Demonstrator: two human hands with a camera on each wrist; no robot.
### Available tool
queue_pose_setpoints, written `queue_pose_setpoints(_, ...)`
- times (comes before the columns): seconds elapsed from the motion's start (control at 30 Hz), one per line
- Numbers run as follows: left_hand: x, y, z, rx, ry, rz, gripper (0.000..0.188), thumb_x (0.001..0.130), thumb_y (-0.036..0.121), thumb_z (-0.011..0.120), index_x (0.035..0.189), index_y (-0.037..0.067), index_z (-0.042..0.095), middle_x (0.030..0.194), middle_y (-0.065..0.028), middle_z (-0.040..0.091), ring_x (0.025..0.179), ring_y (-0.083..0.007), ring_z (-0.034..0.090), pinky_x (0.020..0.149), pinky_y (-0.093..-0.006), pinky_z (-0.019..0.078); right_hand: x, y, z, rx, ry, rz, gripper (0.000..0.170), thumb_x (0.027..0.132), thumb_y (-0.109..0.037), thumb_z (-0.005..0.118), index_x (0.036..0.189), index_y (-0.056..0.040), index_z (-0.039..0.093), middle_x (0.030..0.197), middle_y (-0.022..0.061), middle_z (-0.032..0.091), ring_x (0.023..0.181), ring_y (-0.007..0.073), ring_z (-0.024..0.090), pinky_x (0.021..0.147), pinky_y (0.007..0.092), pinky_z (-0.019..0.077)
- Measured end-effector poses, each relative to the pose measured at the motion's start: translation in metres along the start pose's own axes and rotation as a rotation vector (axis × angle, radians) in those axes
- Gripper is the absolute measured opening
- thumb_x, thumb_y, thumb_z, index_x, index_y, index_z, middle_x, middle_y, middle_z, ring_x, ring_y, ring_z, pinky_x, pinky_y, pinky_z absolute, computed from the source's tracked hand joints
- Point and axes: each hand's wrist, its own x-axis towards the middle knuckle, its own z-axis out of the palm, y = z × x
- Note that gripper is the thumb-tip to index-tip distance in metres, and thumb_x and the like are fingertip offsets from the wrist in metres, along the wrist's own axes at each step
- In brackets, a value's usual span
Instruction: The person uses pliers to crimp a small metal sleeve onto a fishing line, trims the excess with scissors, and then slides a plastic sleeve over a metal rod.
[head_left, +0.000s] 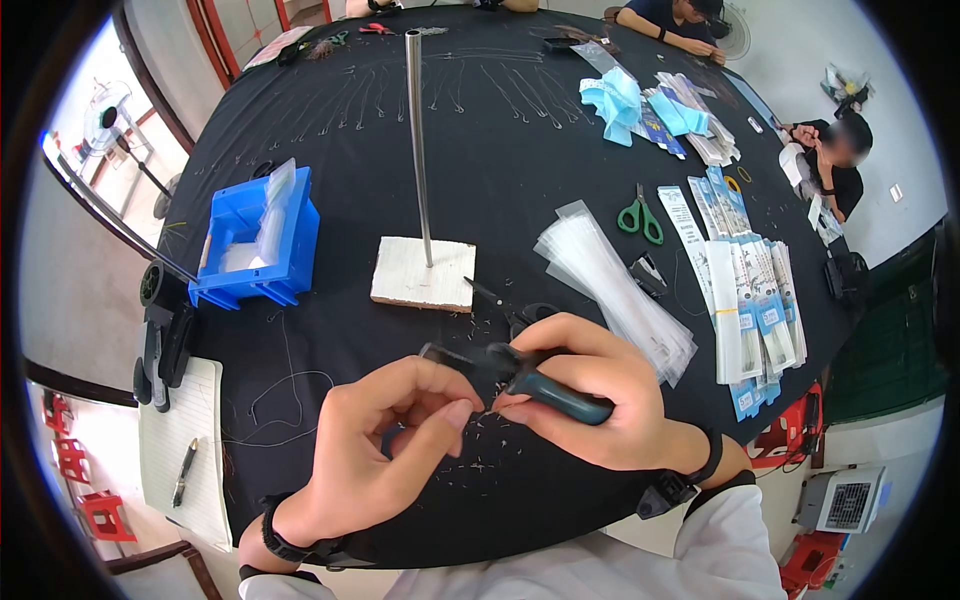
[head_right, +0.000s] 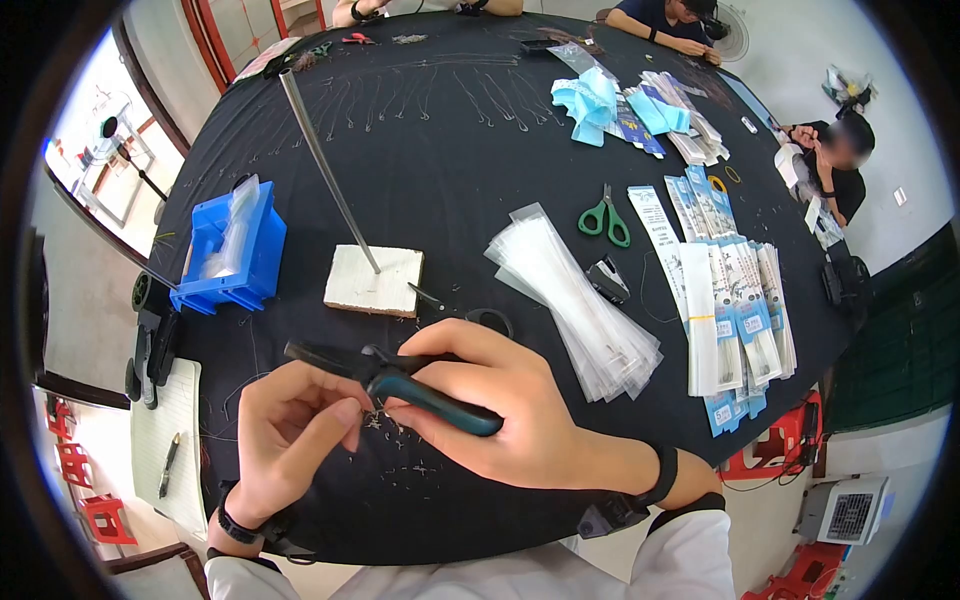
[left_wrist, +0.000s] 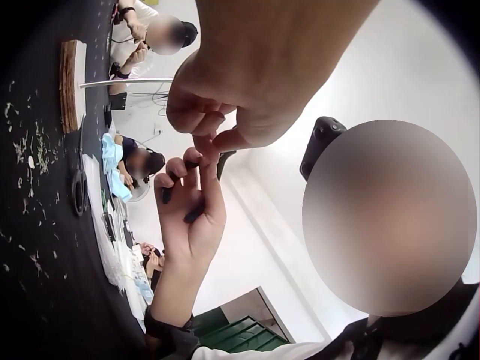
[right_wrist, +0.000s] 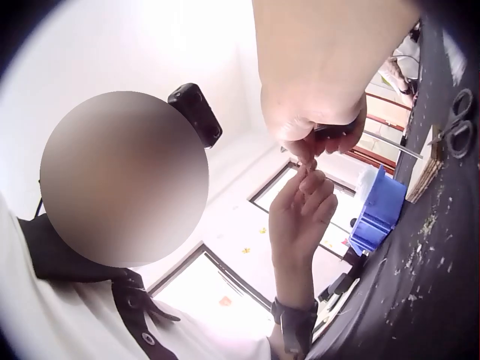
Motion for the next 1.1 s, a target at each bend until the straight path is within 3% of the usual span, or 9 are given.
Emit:
queue_pose_setpoints(0.23, -0.001, 0.009, -0.002, 0.057, 0.0, -0.057, 0.009, 0.08, -0.001, 0.06, 0.089, -0.004, 0.062, 0.066, 0.0011, 0.058, 0.06, 0.0022, 0.046, 0.05, -0.0127, 0.0349, 0.004, 0.0, -0.001, -0.304, 0.095, -0.289, 0.022, 0.057, -0.001, 0.073, 0.076, -0.001, 0.062, 0.088, 0.0069, 0.057, 0.069, 0.0215, 0.055, 0.054, 0.0271, 0.0431)
queue_pose_setpoints(0.63, -0.001, 0.007, 0.001, 0.028, 0.05, -0.115, 0.007, 0.081, -0.002, 0.06, 0.087, -0.003, 0.061, 0.066, 0.0038, 0.055, 0.058, 0.0031, 0.041, 0.048, -0.0129, 0.03, 0.003, 0.003, 0.003, -0.468, 0.139, -0.373, 0.02, 0.057, -0.006, 0.072, 0.073, -0.0015, 0.062, 0.086, 0.0057, 0.058, 0.07, 0.0211, 0.055, 0.055, 0.0283, 0.0422)
queue_pose_setpoints(0.8, -0.002, 0.008, -0.004, -0.054, 0.189, -0.076, 0.006, 0.082, 0.0, 0.06, 0.086, -0.004, 0.06, 0.062, 0.005, 0.052, 0.055, 0.0029, 0.038, 0.047, -0.014, 0.0249, 0.003, -0.004, 0.002, -0.374, 0.185, -0.173, 0.019, 0.063, -0.005, 0.072, 0.078, 0.0008, 0.062, 0.096, 0.0106, 0.06, 0.081, 0.0264, 0.058, 0.07, 0.0321, 0.0454)
queue_pose_setpoints(0.83, -0.001, 0.01, -0.005, -0.087, 0.242, -0.049, 0.006, 0.082, 0.001, 0.06, 0.086, -0.004, 0.06, 0.061, 0.0052, 0.052, 0.054, 0.0028, 0.037, 0.046, -0.0142, 0.0242, 0.002, -0.007, -0.002, -0.317, 0.114, -0.085, 0.018, 0.073, -0.006, 0.068, 0.088, 0.0029, 0.064, 0.105, 0.0132, 0.059, 0.09, 0.0274, 0.058, 0.079, 0.0319, 0.0443)
queue_pose_setpoints(0.97, 0.001, 0.011, -0.013, -0.178, 0.398, 0.057, 0.008, 0.083, 0.002, 0.059, 0.088, -0.005, 0.06, 0.062, 0.0046, 0.052, 0.053, 0.0027, 0.038, 0.047, -0.0141, 0.0246, -0.009, -0.007, 0.011, 0.073, -0.028, 0.197, 0.03, 0.088, -0.015, 0.056, 0.11, 0.0054, 0.059, 0.116, 0.0148, 0.053, 0.099, 0.0241, 0.056, 0.086, 0.0308, 0.0424)
queue_pose_setpoints(1.1, -0.003, 0.013, -0.01, -0.137, 0.442, 0.138, 0.007, 0.083, 0.0, 0.06, 0.088, -0.005, 0.06, 0.064, 0.0037, 0.053, 0.054, 0.0027, 0.039, 0.047, -0.0138, 0.0256, -0.019, -0.008, 0.026, 0.33, -0.182, 0.314, 0.03, 0.087, -0.015, 0.057, 0.109, 0.0047, 0.06, 0.114, 0.0147, 0.053, 0.102, 0.0226, 0.055, 0.085, 0.0307, 0.0436)
